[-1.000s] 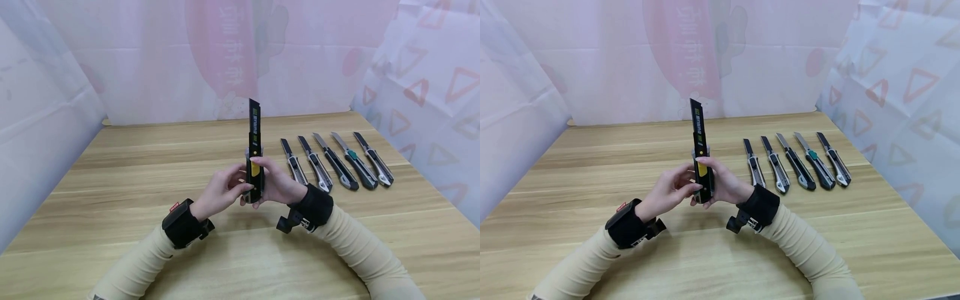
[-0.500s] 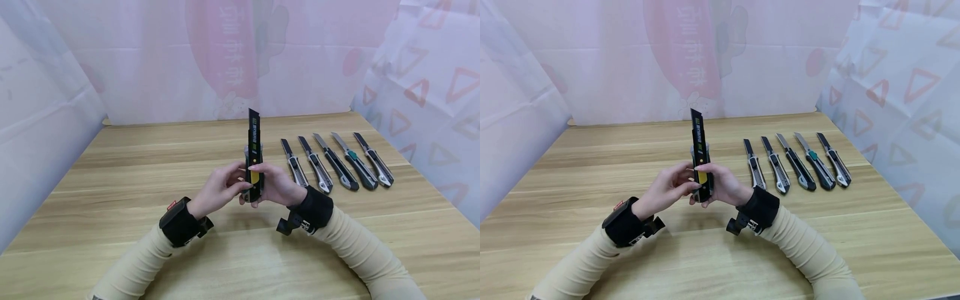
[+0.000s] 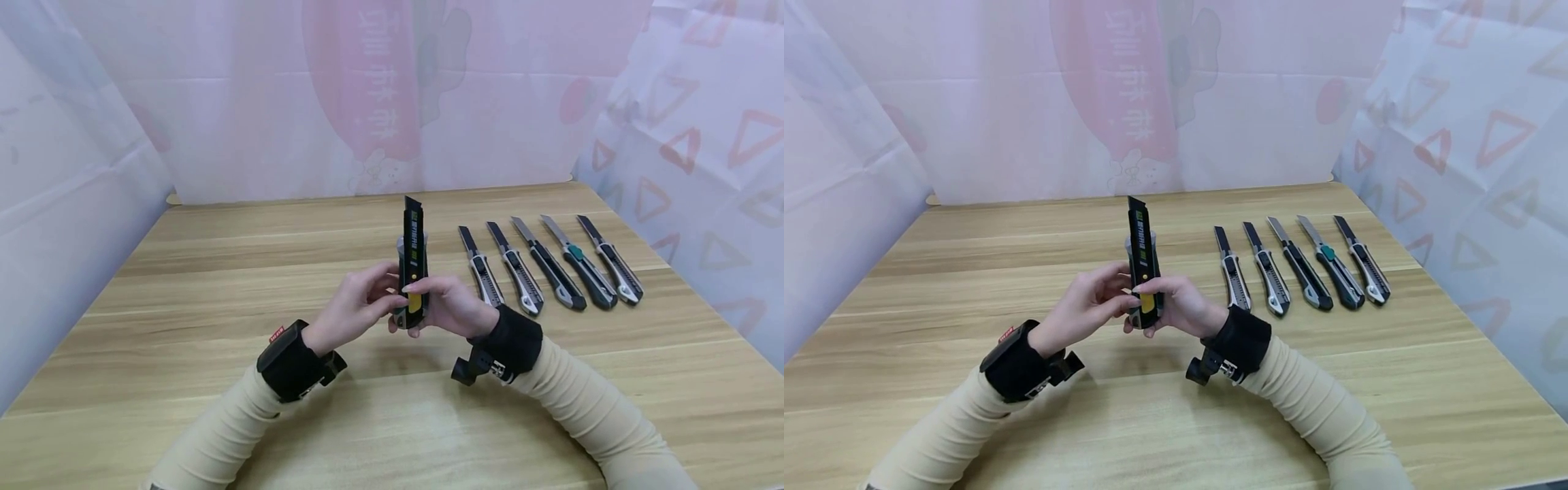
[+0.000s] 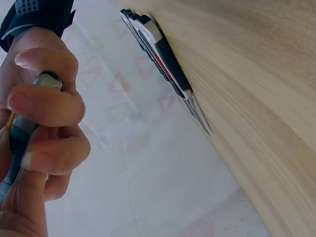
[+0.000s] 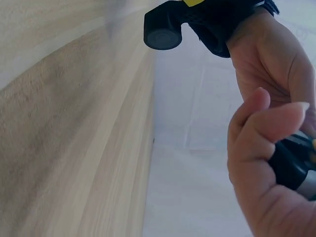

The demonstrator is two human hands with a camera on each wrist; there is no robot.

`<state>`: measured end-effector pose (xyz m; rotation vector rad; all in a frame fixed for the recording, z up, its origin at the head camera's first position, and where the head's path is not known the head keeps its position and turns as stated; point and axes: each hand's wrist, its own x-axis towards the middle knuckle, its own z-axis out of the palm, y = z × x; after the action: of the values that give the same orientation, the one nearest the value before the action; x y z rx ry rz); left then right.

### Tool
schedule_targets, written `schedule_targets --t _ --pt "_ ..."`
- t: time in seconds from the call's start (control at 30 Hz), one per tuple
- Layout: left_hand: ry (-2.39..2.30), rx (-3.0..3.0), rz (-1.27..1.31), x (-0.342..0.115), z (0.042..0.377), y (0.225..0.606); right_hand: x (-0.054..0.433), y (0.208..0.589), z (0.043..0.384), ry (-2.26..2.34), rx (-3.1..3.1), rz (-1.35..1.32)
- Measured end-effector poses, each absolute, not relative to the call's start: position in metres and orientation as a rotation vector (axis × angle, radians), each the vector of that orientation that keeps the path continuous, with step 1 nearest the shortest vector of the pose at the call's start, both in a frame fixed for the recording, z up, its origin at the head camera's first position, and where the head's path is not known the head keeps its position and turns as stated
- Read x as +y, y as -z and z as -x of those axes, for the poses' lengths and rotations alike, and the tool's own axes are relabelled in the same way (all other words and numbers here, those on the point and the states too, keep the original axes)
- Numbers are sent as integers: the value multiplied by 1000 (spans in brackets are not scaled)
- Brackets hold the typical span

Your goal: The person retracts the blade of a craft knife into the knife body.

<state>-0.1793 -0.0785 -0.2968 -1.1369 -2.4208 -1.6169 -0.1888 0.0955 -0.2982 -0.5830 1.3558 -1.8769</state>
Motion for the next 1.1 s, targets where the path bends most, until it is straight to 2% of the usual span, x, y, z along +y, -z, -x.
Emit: schedule_targets --t 0.33,0.8,1.0,1.1 --pt "1593 -2423 1187 -81 181 294 95 295 187 1821 1407 584" --pt "1635 -2399 1243 -84 178 289 99 295 188 1763 1394 714" --pt "1606 -2442 1204 -86 180 291 99 296 190 1761 1394 725" --pt "1577 -2451 1136 -87 182 292 99 295 192 1763 1580 742"
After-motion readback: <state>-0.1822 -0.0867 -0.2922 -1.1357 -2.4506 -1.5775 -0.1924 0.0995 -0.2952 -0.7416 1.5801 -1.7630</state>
